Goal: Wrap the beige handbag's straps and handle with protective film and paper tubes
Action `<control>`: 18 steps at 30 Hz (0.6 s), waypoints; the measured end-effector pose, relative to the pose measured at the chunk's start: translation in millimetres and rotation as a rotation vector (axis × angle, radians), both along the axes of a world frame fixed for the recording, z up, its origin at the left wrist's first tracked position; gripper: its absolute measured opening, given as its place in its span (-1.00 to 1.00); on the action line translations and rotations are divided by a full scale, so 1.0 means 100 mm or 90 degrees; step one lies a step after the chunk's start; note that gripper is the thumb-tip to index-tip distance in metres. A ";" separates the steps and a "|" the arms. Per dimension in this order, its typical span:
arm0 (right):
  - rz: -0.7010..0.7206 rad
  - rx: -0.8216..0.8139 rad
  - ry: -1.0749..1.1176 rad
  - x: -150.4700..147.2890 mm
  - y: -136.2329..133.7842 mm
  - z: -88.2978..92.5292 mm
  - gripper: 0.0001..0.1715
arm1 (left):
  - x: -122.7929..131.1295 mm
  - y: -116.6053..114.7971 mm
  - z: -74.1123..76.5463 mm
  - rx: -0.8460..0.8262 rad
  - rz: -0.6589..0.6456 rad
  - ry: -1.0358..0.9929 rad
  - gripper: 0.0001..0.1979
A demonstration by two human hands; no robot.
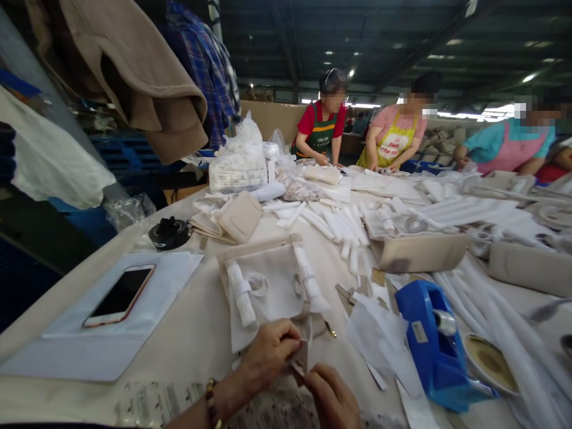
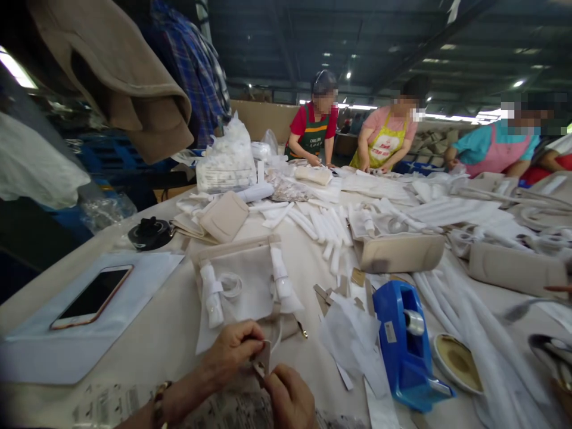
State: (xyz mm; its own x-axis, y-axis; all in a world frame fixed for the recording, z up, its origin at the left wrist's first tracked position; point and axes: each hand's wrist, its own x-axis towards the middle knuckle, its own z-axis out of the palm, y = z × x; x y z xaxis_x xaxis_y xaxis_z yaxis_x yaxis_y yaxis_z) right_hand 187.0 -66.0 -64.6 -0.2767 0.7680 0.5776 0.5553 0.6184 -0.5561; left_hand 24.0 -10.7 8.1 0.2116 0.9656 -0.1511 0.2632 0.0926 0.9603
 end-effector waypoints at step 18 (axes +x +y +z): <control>0.104 -0.021 0.029 -0.09 0.05 0.07 -0.71 | -0.17 -0.42 0.50 0.181 0.024 -0.013 -0.80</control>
